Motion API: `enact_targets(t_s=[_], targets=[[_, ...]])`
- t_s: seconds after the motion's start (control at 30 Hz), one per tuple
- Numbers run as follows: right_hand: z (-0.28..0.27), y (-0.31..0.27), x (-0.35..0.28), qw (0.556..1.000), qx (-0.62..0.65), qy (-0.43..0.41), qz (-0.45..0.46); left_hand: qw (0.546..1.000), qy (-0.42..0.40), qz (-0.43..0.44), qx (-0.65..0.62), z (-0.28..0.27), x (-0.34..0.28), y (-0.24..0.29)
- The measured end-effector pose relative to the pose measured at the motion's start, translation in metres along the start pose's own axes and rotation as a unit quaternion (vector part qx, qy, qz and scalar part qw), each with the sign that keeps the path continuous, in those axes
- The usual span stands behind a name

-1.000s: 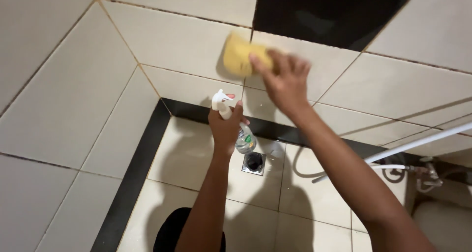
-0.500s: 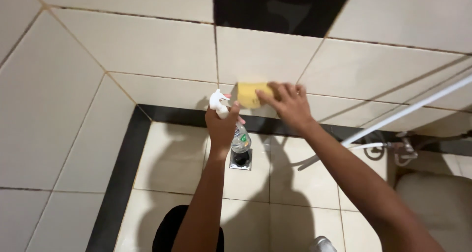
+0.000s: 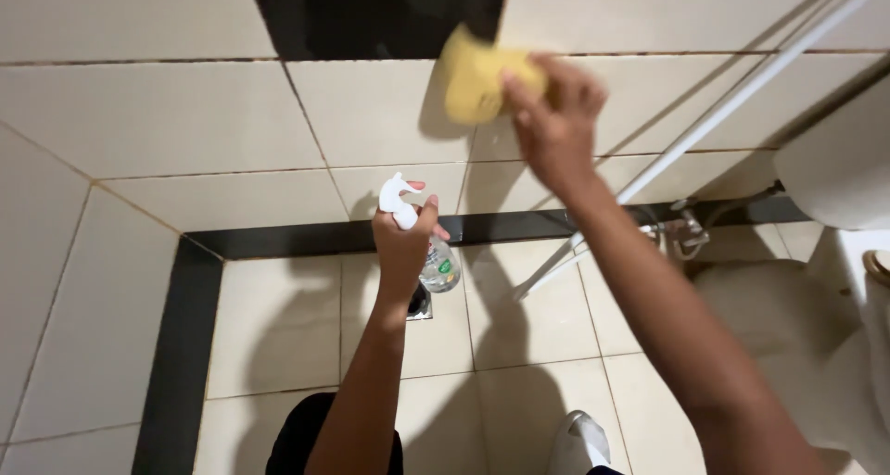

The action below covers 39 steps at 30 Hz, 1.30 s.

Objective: The person sprays a cleaning solution onto the bathroom wall and scrubs the surface with a yellow sponge. They repeatedly spray and wipe the black vertical stripe and the surrounding beige tiles, moving from the upper wall down to the lower sections near the floor.

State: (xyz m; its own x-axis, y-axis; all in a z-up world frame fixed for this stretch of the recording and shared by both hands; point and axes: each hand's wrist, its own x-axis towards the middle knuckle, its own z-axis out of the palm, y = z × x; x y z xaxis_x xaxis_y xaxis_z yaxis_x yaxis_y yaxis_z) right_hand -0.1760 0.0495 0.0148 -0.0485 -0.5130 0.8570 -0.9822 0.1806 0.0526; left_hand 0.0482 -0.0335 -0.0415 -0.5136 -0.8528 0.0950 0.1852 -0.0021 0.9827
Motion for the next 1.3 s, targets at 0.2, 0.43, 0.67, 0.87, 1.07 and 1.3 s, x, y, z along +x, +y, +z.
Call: enact_targets(t_s=[0.2, 0.43, 0.67, 0.87, 1.07, 1.3], targets=[[0.030, -0.011, -0.094, 0.985, -0.072, -0.151, -0.043, 0.999, 0.002, -0.025, -0.028, 0.018, -0.002, -0.002], [0.012, 0.002, -0.084, 0.976, -0.087, -0.196, -0.017, 0.996, -0.036, -0.005, -0.079, 0.035, -0.006, -0.021], [-0.019, 0.055, -0.016, 0.992, -0.099, -0.026, 0.077, 0.996, -0.058, -0.014, -0.073, 0.047, -0.009, -0.029], [-0.043, 0.043, -0.001, 0.991, -0.046, 0.019, 0.122, 0.994, -0.083, -0.032, -0.070, 0.061, -0.013, -0.034], [-0.008, 0.023, -0.057, 0.990, -0.039, -0.031, 0.135, 0.991, -0.100, -0.020, -0.085, 0.071, -0.018, -0.041], [-0.007, -0.004, -0.082, 0.985, -0.058, -0.125, 0.107, 0.990, -0.102, -0.027, -0.094, 0.073, -0.018, -0.044]])
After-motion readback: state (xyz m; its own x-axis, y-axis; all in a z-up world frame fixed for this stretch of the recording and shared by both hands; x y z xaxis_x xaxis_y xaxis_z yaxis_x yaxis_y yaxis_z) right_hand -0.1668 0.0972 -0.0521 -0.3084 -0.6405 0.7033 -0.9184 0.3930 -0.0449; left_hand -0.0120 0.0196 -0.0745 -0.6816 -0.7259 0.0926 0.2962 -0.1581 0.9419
